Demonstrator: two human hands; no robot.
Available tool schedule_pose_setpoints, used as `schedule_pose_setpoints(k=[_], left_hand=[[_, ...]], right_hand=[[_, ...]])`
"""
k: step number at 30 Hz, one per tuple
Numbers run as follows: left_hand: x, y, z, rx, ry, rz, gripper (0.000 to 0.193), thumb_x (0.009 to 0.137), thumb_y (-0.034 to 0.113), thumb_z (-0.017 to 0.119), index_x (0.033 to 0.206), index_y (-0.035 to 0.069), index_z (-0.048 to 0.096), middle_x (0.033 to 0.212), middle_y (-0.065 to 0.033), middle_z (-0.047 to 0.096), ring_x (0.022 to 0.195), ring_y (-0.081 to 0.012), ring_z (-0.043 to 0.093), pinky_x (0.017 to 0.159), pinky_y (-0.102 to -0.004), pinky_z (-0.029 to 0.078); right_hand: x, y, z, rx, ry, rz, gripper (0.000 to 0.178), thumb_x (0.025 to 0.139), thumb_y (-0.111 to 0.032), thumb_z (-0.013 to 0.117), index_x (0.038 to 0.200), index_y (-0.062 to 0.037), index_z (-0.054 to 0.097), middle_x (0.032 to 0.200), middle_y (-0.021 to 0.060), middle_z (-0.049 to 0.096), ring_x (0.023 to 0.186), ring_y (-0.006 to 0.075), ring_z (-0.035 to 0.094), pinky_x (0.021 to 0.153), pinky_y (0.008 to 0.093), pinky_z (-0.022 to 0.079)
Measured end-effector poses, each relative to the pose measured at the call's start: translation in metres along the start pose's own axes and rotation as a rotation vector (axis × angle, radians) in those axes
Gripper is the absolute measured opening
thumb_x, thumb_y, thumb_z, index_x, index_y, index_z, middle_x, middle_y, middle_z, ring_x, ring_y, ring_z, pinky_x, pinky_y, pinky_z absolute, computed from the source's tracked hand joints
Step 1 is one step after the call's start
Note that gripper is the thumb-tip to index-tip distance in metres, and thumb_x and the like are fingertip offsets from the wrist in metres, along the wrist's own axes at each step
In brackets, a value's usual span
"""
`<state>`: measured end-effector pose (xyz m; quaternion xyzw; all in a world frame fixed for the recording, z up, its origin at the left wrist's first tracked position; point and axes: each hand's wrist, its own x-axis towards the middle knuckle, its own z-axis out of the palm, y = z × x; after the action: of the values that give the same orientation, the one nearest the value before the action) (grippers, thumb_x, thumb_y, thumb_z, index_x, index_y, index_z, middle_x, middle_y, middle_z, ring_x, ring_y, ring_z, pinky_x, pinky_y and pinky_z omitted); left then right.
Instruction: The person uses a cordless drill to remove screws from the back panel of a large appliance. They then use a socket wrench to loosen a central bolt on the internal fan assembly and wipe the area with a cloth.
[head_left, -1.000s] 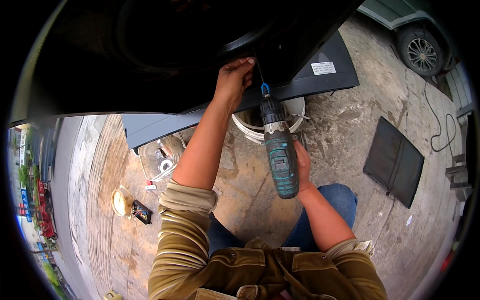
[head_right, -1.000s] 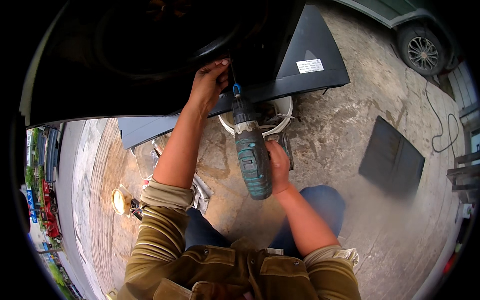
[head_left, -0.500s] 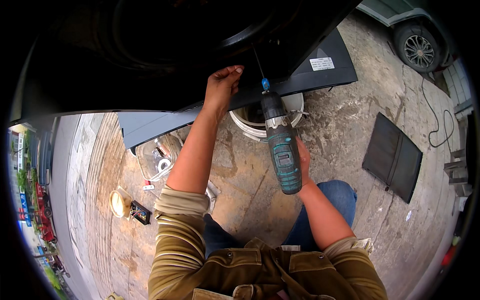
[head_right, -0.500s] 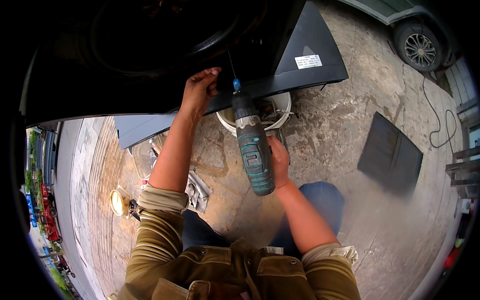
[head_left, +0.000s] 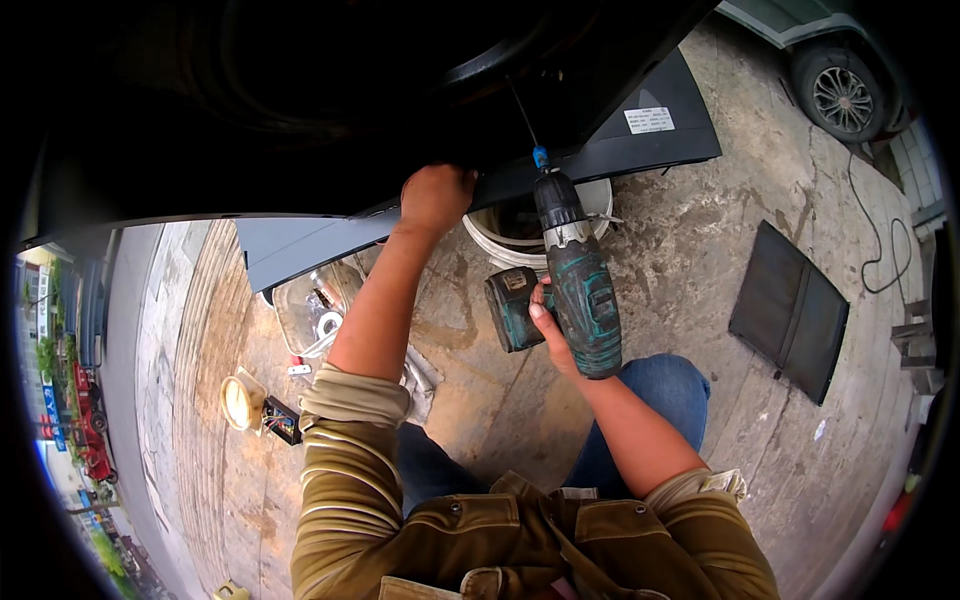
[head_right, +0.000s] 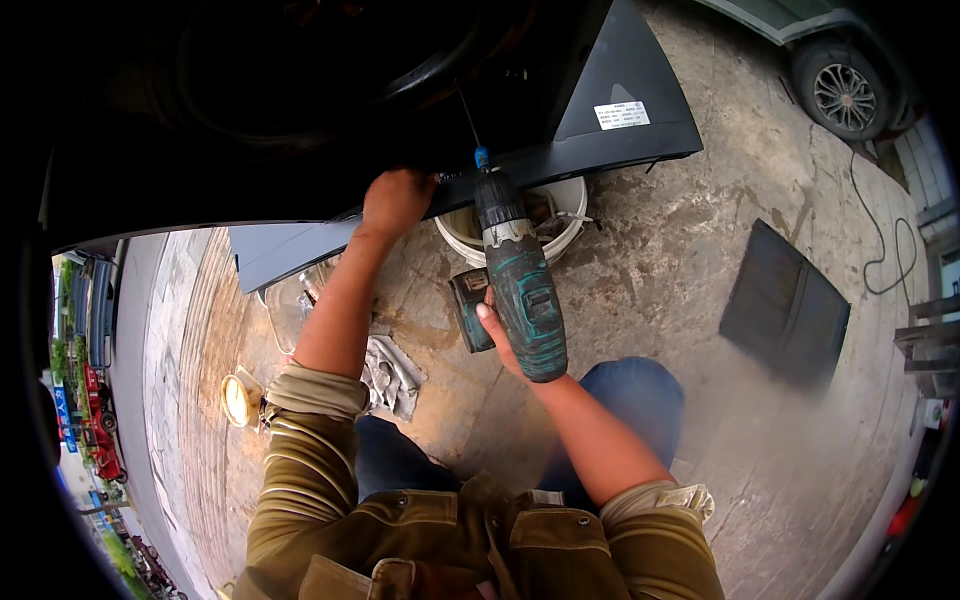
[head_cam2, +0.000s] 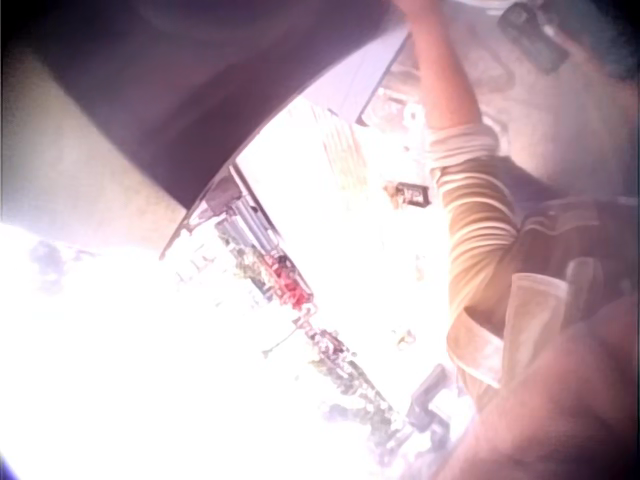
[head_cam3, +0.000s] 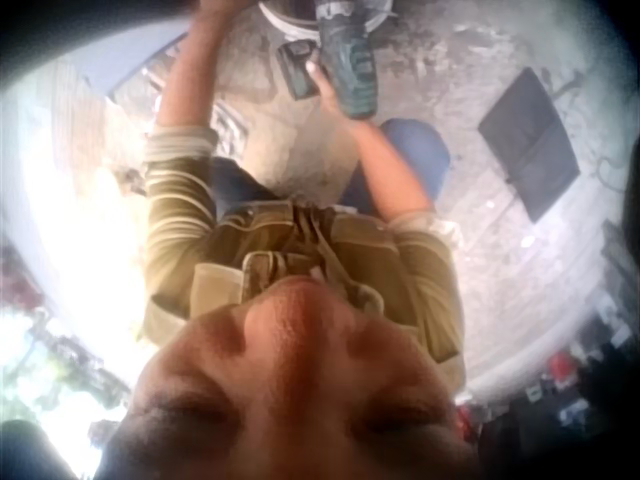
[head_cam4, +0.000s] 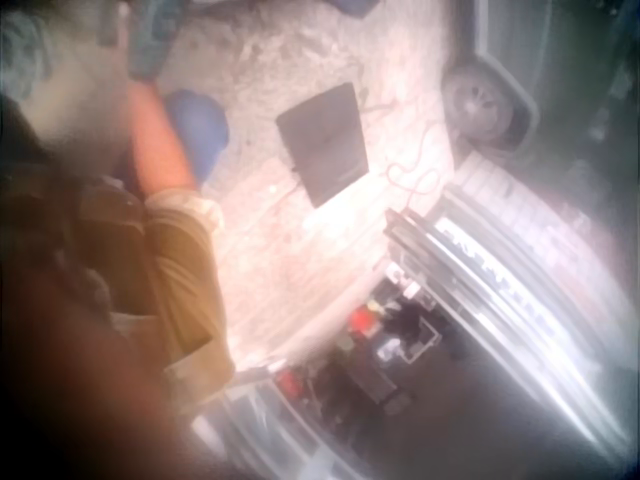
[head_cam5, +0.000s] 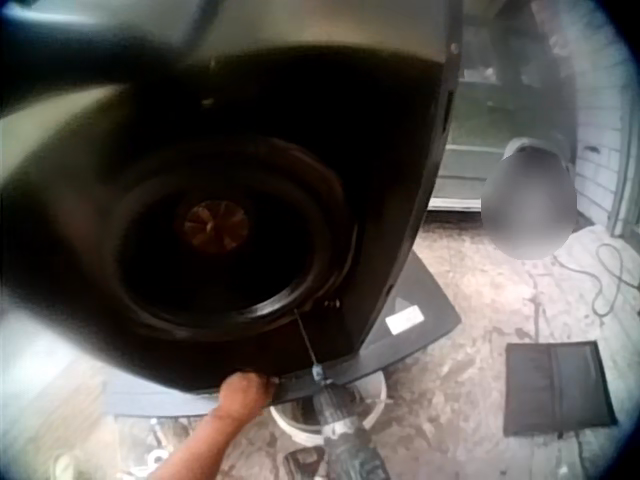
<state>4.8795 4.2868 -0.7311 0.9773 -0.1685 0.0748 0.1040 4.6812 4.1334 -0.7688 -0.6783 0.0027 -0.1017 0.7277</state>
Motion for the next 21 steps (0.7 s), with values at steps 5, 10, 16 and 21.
schedule_pose_setpoints(k=[5, 10, 16, 21], left_hand=[[0.006, -0.004, -0.002, 0.031, 0.093, -0.009, 0.03, 0.085, 0.03, 0.052, 0.079, 0.004, 0.066, 0.08, -0.0185, 0.064, 0.07, -0.0364, 0.062, 0.064, -0.0446, 0.051], [0.01, -0.014, 0.002, 0.064, 0.005, -0.001, 0.03, 0.084, 0.029, 0.053, 0.076, 0.004, 0.066, 0.073, -0.0197, 0.063, 0.068, -0.0361, 0.063, 0.064, -0.0443, 0.052], [0.014, -0.013, 0.004, 0.082, -0.042, -0.018, 0.035, 0.085, 0.03, 0.05, 0.073, 0.003, 0.068, 0.072, -0.0198, 0.064, 0.07, -0.0351, 0.065, 0.066, -0.0447, 0.053], [0.011, -0.018, 0.003, 0.046, -0.014, -0.033, 0.034, 0.085, 0.031, 0.05, 0.075, 0.003, 0.067, 0.073, -0.0204, 0.064, 0.07, -0.0351, 0.065, 0.066, -0.0439, 0.053]], right_hand=[[0.001, -0.002, 0.003, -0.101, -0.024, -0.02, 0.022, 0.086, -0.013, 0.059, 0.105, -0.0008, 0.055, 0.096, 0.0059, 0.057, 0.089, 0.0168, 0.051, 0.081, 0.0312, 0.042], [0.001, -0.009, 0.006, -0.108, -0.002, -0.02, 0.018, 0.088, -0.014, 0.057, 0.1, -0.0022, 0.054, 0.09, 0.0041, 0.054, 0.084, 0.0158, 0.049, 0.078, 0.0307, 0.041], [0.0, -0.003, 0.006, -0.168, -0.003, -0.048, 0.014, 0.087, -0.014, 0.058, 0.095, -0.0037, 0.053, 0.083, 0.0033, 0.052, 0.079, 0.0148, 0.048, 0.073, 0.0303, 0.042], [-0.004, 0.0, 0.001, -0.182, -0.025, 0.035, 0.015, 0.085, -0.008, 0.06, 0.098, -0.0046, 0.055, 0.088, 0.0005, 0.054, 0.085, 0.0116, 0.05, 0.079, 0.0269, 0.04]])
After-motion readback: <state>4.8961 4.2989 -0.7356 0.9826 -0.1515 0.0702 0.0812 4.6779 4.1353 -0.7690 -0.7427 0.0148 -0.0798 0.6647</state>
